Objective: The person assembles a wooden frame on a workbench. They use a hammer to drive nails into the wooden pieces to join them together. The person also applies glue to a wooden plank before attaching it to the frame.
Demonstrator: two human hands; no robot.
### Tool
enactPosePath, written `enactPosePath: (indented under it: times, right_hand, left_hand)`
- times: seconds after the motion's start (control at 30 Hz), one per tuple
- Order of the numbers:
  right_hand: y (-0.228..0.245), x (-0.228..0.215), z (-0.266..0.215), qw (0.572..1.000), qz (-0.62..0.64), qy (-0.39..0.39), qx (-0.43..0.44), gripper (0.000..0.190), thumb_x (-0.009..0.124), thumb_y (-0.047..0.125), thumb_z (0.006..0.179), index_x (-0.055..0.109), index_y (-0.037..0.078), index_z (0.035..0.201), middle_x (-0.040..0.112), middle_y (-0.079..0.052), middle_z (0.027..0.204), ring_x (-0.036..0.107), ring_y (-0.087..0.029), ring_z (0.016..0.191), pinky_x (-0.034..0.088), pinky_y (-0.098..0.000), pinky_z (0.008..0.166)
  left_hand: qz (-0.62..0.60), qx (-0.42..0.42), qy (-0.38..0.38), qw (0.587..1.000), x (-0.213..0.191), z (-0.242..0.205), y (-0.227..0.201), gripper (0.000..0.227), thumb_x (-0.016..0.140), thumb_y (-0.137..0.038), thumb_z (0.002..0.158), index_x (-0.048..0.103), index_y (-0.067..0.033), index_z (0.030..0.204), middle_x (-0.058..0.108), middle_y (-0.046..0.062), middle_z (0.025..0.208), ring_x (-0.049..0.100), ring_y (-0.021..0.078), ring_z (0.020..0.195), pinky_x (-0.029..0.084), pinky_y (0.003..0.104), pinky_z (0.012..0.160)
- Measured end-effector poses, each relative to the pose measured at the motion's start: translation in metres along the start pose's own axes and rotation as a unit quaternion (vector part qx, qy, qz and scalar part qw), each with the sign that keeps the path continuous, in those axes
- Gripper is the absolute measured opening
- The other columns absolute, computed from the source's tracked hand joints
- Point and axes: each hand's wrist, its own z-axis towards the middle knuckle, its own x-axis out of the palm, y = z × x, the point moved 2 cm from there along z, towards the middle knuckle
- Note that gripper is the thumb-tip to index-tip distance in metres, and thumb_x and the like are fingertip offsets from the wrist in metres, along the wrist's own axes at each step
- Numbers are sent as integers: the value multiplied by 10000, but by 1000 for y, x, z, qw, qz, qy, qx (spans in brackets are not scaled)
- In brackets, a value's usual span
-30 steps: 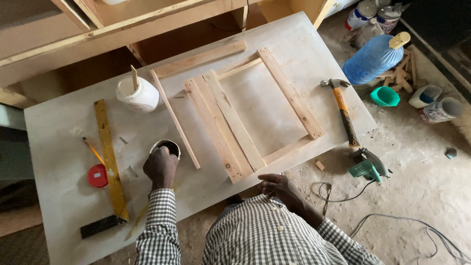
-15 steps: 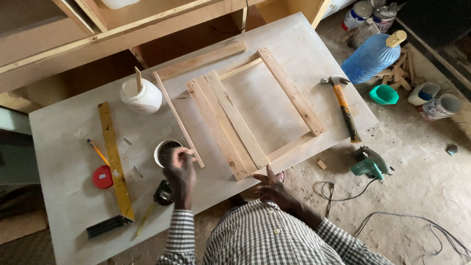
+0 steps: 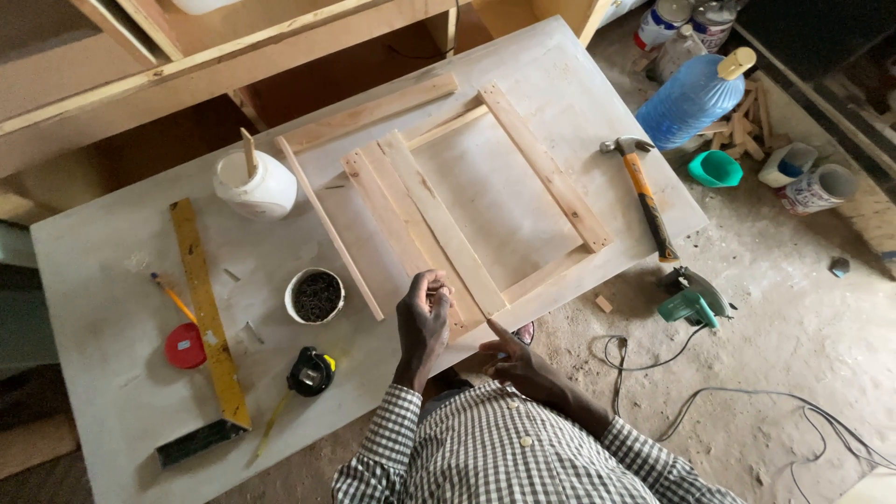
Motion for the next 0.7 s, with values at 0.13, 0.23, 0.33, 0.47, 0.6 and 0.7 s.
enactPosePath:
  times: [0.13, 0.23, 0.33, 0.47, 0.6, 0.7]
  right_hand:
    - [26, -5, -14, 995, -60, -66, 40, 668, 545, 19, 597, 447, 153, 1244, 591, -149, 1012, 626, -193, 759, 480, -234, 532]
    - [42, -3, -25, 993, -8, -107, 58, 614, 520, 57, 594, 493, 115, 1206, 601, -149, 988, 611, -205, 766, 457, -254, 570]
    - [47, -8, -26, 991, 10, -122, 46, 624, 491, 53, 604, 485, 107, 1226, 600, -146, 978, 605, -211, 771, 457, -266, 592]
    - [53, -12, -30, 992, -31, -121, 7, 645, 465, 43, 609, 482, 138, 1246, 617, -129, 925, 611, -182, 730, 452, -232, 587]
    - [39, -25, -23, 986, -139, -86, -30, 666, 451, -21, 599, 504, 128, 1246, 618, -125, 859, 614, -171, 698, 467, -223, 580]
    - [35, -24, -28, 937, -307, -127, -106, 616, 478, 62, 577, 573, 190, 1171, 657, -105, 773, 648, -275, 720, 498, -343, 591]
  left_hand:
    - [156, 159, 57, 973, 33, 26, 7, 173, 504, -78, 758, 620, -147, 867, 624, 8, 709, 633, 166, 679, 508, 282, 608]
    - [282, 263, 136, 913, 63, 48, 16, 150, 504, -94, 779, 577, -199, 857, 613, -30, 713, 618, 149, 721, 458, 290, 698]
    - [378, 283, 251, 845, 85, 60, 21, 101, 456, -115, 801, 513, -187, 841, 624, 32, 720, 613, 201, 782, 375, 362, 844]
    - [440, 243, 345, 792, 97, 67, 26, 95, 387, -151, 802, 481, -153, 794, 634, 115, 668, 637, 268, 764, 378, 383, 836]
    - [440, 269, 325, 792, 93, 68, 6, 111, 381, -209, 830, 471, -144, 821, 627, 124, 644, 647, 265, 719, 388, 373, 824]
    - [382, 303, 289, 824, 96, 74, -2, 79, 408, -211, 807, 459, -151, 816, 605, 133, 598, 638, 297, 685, 412, 403, 781]
